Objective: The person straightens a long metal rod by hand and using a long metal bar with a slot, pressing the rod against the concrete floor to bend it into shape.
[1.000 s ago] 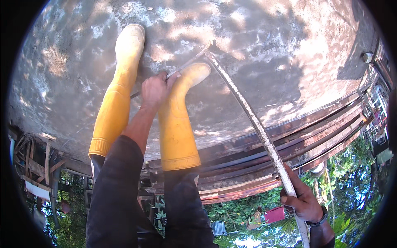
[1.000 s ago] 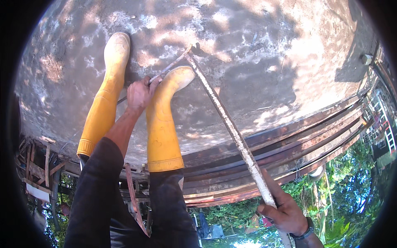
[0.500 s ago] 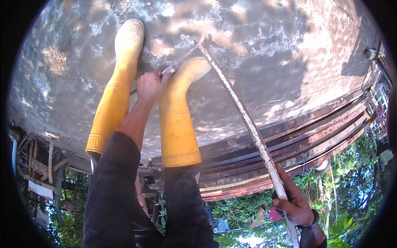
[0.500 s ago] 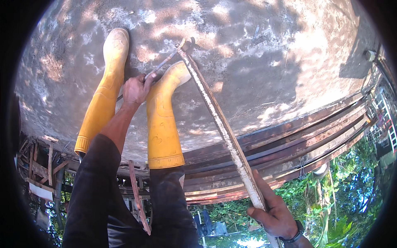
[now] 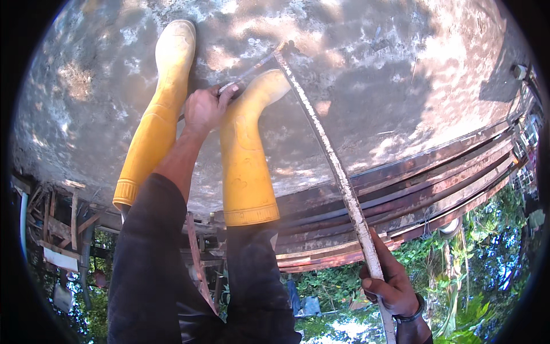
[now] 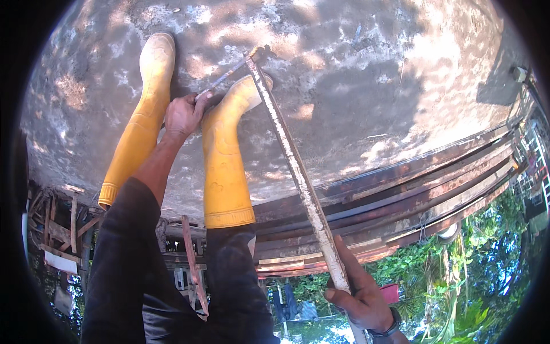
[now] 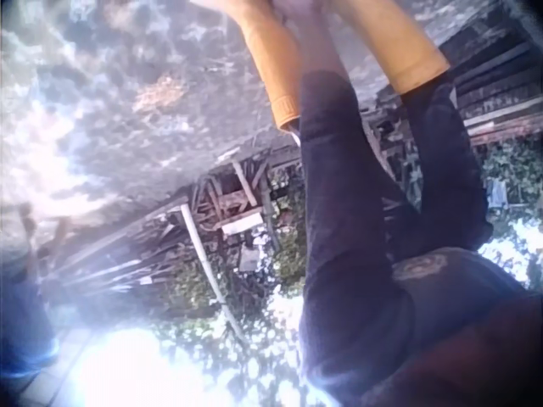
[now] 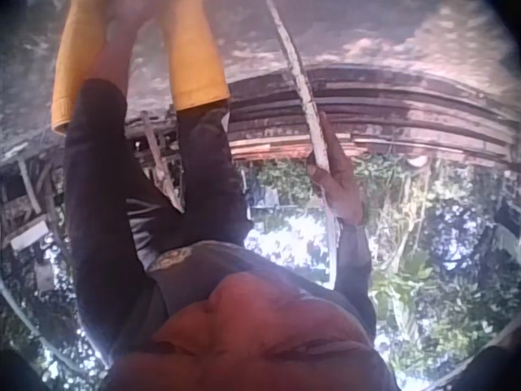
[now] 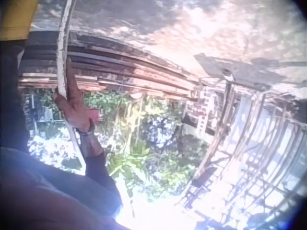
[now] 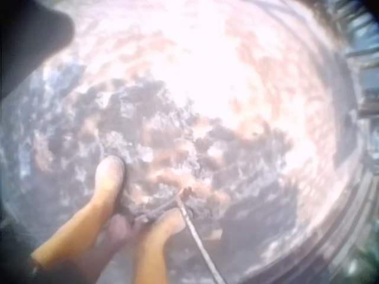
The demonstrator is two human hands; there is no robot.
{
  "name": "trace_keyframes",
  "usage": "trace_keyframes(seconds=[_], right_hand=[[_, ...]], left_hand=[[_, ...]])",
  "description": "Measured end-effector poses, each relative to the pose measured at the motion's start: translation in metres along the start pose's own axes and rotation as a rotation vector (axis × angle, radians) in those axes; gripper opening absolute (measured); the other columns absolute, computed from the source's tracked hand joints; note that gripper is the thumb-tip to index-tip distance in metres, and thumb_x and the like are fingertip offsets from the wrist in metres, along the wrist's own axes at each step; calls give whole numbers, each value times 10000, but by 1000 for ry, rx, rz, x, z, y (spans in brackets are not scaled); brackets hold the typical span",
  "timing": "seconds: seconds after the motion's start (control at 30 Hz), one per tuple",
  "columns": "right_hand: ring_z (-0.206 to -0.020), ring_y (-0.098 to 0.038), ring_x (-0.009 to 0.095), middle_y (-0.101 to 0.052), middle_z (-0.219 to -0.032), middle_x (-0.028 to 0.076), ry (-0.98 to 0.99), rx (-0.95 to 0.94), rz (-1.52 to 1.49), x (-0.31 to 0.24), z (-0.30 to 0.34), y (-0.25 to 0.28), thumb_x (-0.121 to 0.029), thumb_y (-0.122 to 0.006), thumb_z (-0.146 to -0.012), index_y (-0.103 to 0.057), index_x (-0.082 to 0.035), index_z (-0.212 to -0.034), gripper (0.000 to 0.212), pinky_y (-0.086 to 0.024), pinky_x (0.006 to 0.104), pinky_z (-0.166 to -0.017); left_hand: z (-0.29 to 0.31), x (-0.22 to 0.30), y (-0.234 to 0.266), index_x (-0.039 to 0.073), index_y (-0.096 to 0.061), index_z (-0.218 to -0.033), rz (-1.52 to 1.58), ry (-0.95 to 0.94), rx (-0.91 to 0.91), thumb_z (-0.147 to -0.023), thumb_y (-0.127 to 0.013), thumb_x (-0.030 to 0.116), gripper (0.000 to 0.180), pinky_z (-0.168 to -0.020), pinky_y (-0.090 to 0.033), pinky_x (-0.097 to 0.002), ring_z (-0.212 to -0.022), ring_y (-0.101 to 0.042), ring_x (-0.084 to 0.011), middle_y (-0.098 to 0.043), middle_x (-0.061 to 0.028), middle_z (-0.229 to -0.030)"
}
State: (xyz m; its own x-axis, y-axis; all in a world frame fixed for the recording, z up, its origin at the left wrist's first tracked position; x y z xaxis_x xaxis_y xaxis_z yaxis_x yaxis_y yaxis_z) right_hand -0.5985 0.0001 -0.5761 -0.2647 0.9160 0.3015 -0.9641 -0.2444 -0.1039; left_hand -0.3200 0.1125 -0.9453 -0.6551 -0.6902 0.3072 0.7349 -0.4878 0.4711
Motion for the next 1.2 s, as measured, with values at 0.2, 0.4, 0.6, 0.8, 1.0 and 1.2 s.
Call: trace_keyframes(seconds=[0.2,0.4,0.6,0.8,1.0,1.2], right_hand=[[-795,-469,70,-566,-1043,68,-4,33,49,11,-1,-9,15,-586,-848,-131,-37,-1521,814,-396,215,-686],[-1124,-479,138,-479,-1371,192,31,79,128,7,-11,-9,-55,-602,-870,-189,7,-1499,754,-371,254,-953],[-1224,-472,194,-498,-1361,217,40,114,224,1,-25,-18,-106,-595,-901,-234,11,-1485,696,-365,309,-1012],[-1221,-471,183,-503,-1358,212,85,97,288,1,-39,-9,-102,-578,-912,-233,0,-1488,679,-368,305,-1007],[-1248,-461,198,-508,-1353,214,23,152,187,8,-38,-25,-114,-571,-918,-252,3,-1481,657,-361,314,-1018],[-1253,-484,249,-514,-1335,255,70,177,228,23,-49,-39,-154,-569,-928,-264,14,-1471,645,-360,335,-1029]], left_hand=[[5,-12,-13,-13,-624,-787,-29,-8,-6,-910,-513,556,593,-632,-459,-497,-683,-610,-439,-599,-252,-663],[-3,-9,-14,-9,-635,-838,68,-2,11,-921,-493,561,593,-650,-456,-472,-695,-608,-412,-606,-230,-674],[-9,-29,-16,-6,-653,-909,94,2,-5,-918,-493,576,604,-682,-455,-454,-711,-604,-394,-610,-230,-706],[-9,-36,-28,-18,-659,-990,151,45,-60,-902,-517,565,607,-746,-477,-474,-825,-628,-436,-650,-268,-832],[-14,-42,-35,-34,-608,-1171,257,104,-162,-880,-522,607,709,-886,-473,-429,-1025,-617,-401,-646,-283,-1041],[-32,-70,-64,-53,-538,-1261,267,136,-254,-871,-569,599,760,-958,-422,-390,-1139,-569,-332,-598,-265,-1207]])
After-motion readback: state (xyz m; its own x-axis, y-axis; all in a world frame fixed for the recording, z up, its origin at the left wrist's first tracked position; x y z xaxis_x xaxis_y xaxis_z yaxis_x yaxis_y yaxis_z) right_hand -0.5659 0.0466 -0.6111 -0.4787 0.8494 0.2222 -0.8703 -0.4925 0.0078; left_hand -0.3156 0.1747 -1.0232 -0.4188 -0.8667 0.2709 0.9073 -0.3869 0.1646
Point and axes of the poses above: each hand's wrist, its own z-axis away from the middle knuckle, its own y-axis out of the back of the hand, x = y × z, the point moved 5 cm from there along -z, towards the middle knuckle
